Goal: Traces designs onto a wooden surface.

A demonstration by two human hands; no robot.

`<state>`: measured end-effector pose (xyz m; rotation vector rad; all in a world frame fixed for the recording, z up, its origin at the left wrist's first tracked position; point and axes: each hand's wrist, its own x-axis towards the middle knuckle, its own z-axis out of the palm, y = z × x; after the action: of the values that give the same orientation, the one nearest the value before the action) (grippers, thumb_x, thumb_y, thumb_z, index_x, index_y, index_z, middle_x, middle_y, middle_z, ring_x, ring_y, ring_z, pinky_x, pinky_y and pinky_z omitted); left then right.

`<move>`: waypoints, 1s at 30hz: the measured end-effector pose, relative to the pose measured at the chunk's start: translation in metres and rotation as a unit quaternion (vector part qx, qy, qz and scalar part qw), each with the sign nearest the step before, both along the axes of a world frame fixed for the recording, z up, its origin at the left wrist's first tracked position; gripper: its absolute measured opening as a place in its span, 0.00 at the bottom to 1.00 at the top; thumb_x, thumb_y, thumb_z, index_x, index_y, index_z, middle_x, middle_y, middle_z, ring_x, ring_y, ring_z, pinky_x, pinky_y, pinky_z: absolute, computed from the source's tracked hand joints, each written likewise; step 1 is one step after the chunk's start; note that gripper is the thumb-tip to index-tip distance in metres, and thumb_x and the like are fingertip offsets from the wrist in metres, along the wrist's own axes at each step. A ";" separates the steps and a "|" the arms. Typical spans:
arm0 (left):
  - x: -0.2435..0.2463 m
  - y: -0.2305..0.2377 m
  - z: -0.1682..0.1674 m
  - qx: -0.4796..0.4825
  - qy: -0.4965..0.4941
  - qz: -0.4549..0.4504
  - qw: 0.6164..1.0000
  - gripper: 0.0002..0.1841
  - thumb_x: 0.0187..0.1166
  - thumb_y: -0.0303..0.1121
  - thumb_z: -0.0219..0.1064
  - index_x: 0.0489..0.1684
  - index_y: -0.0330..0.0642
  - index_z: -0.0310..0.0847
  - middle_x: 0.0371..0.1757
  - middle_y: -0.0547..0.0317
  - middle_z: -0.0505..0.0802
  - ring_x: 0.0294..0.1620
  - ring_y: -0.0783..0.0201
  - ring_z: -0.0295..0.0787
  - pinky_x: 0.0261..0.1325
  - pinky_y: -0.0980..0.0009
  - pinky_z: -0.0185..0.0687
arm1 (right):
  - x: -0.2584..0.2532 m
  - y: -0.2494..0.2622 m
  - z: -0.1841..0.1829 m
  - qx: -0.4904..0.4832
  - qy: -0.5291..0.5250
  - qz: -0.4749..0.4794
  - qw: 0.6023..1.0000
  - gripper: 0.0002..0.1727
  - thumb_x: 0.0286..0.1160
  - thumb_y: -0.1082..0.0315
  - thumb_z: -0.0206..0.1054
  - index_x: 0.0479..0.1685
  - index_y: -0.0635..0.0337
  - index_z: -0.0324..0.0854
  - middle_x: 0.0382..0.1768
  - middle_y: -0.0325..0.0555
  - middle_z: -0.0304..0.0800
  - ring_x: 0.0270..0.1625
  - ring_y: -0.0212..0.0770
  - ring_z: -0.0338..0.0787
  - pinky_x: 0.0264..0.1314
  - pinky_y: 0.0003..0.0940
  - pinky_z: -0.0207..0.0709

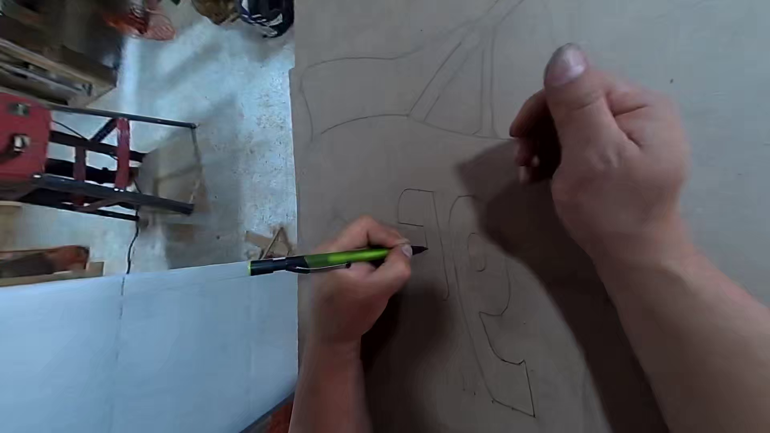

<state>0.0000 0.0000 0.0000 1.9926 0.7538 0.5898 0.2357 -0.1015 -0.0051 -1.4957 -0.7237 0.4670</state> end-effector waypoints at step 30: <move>0.000 0.003 0.002 -0.012 0.001 -0.024 1.000 0.03 0.67 0.27 0.69 0.27 0.48 0.82 0.28 0.64 0.91 0.23 0.68 0.86 0.23 0.74 0.82 | -0.003 0.004 -0.002 0.021 0.015 -0.008 1.000 0.23 0.97 0.59 0.47 0.32 0.50 0.84 0.22 0.28 0.86 0.23 0.27 0.87 0.25 0.24 0.85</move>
<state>0.0000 0.0027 0.0024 1.9838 0.7086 0.5482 0.2327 -0.0974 -0.0070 -1.4515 -0.6937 0.4591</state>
